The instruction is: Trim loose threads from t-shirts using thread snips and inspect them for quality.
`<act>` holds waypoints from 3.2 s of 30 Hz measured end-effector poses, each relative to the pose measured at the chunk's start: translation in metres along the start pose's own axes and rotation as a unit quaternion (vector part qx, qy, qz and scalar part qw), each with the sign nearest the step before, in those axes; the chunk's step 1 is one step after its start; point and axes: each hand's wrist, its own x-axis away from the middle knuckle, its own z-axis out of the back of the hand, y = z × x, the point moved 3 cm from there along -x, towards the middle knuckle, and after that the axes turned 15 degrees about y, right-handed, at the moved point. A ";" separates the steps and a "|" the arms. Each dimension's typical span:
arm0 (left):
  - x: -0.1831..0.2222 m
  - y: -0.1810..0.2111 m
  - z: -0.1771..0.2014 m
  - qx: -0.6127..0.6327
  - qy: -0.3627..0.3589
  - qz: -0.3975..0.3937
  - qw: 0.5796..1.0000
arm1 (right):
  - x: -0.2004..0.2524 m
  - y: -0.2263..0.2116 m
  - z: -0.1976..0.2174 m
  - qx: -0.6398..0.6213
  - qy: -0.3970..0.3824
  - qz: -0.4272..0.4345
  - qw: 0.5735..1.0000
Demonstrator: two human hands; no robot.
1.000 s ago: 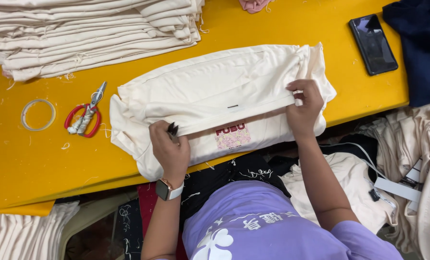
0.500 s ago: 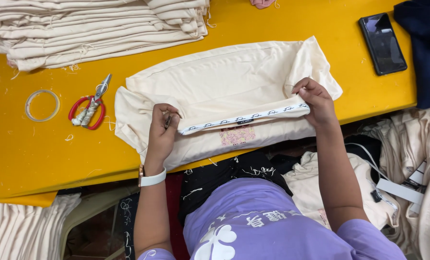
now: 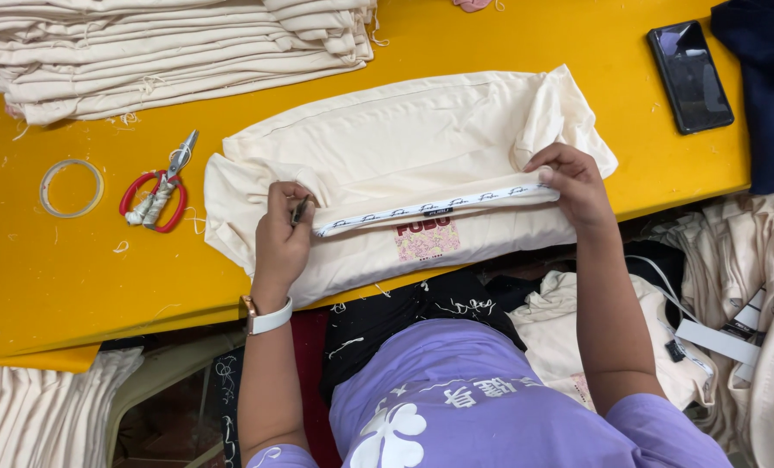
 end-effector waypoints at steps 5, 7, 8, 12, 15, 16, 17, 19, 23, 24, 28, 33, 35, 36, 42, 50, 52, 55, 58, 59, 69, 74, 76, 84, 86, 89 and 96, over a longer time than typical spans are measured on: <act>-0.007 -0.023 -0.005 0.232 -0.009 0.017 0.973 | 0.016 -0.031 -0.027 0.141 -0.067 0.081 0.984; -0.006 -0.021 -0.002 0.249 -0.011 0.012 0.968 | 0.015 -0.027 -0.027 0.157 -0.066 0.097 0.981; -0.006 -0.020 -0.003 0.271 -0.019 0.005 0.962 | 0.014 -0.026 -0.026 0.178 -0.058 0.115 0.976; -0.005 -0.034 -0.004 0.297 -0.025 0.010 0.955 | 0.016 -0.036 -0.038 0.198 -0.058 0.124 0.971; -0.005 -0.035 -0.003 0.309 -0.030 0.005 0.950 | 0.015 -0.026 -0.034 0.205 -0.059 0.129 0.968; -0.007 -0.033 -0.004 0.309 -0.021 0.000 0.951 | 0.016 -0.026 -0.035 0.202 -0.057 0.145 0.967; -0.009 -0.030 -0.005 0.309 -0.012 -0.006 0.951 | 0.017 -0.026 -0.035 0.199 -0.054 0.161 0.965; -0.009 -0.015 -0.010 0.162 0.050 -0.040 0.985 | 0.024 -0.030 -0.046 0.194 -0.048 0.167 0.965; 0.007 0.029 -0.047 -0.012 0.162 -0.203 0.966 | 0.035 -0.033 -0.060 0.169 -0.030 0.160 0.972; 0.015 0.036 -0.061 -0.010 0.161 -0.204 0.966 | 0.037 -0.033 -0.062 0.170 -0.028 0.161 0.972; 0.039 0.072 -0.109 0.008 0.079 -0.323 0.943 | 0.048 -0.034 -0.069 0.155 -0.025 0.145 0.977; 0.038 0.100 -0.127 0.034 0.074 -0.385 0.919 | 0.057 -0.048 -0.080 0.164 -0.023 0.145 0.975; 0.038 0.114 -0.127 0.003 0.073 -0.400 0.914 | 0.058 -0.048 -0.079 0.181 -0.029 0.155 0.971; 0.038 0.115 -0.128 0.003 0.073 -0.400 0.914 | 0.058 -0.050 -0.081 0.181 -0.029 0.155 0.971; 0.029 0.119 -0.122 0.017 0.024 -0.343 0.939 | 0.060 -0.052 -0.084 0.182 -0.035 0.147 0.972; 0.034 0.117 -0.122 0.003 -0.036 -0.349 0.937 | 0.062 -0.053 -0.084 0.177 -0.044 0.133 0.974; 0.032 0.113 -0.132 -0.007 -0.019 -0.372 0.928 | 0.061 -0.049 -0.083 0.181 -0.042 0.132 0.974; 0.027 0.108 -0.132 0.026 -0.002 -0.339 0.940 | 0.060 -0.050 -0.081 0.184 -0.043 0.126 0.974; 0.016 0.107 -0.117 0.092 0.002 -0.256 0.962 | 0.062 -0.051 -0.082 0.170 -0.035 0.110 0.979; 0.012 0.107 -0.112 0.119 0.006 -0.229 0.966 | 0.062 -0.051 -0.081 0.158 -0.028 0.095 0.982; 0.021 0.117 -0.122 -0.040 -0.020 -0.380 0.924 | 0.058 -0.035 -0.071 0.191 -0.043 0.104 0.975; 0.012 0.121 -0.098 0.007 -0.070 -0.282 0.957 | 0.062 -0.047 -0.077 0.161 -0.035 0.079 0.983; 0.015 0.109 -0.104 -0.047 -0.081 -0.326 0.941 | 0.063 -0.049 -0.079 0.171 -0.040 0.091 0.980; 0.021 0.102 -0.112 -0.124 -0.086 -0.425 0.893 | 0.063 -0.058 -0.086 0.176 -0.055 0.115 0.976; 0.021 0.103 -0.114 -0.129 -0.078 -0.433 0.888 | 0.063 -0.055 -0.085 0.172 -0.055 0.118 0.976; 0.022 0.102 -0.116 -0.125 -0.081 -0.434 0.889 | 0.063 -0.061 -0.088 0.172 -0.060 0.124 0.975; 0.016 0.106 -0.105 -0.023 -0.118 -0.361 0.925 | 0.064 -0.064 -0.088 0.187 -0.058 0.137 0.971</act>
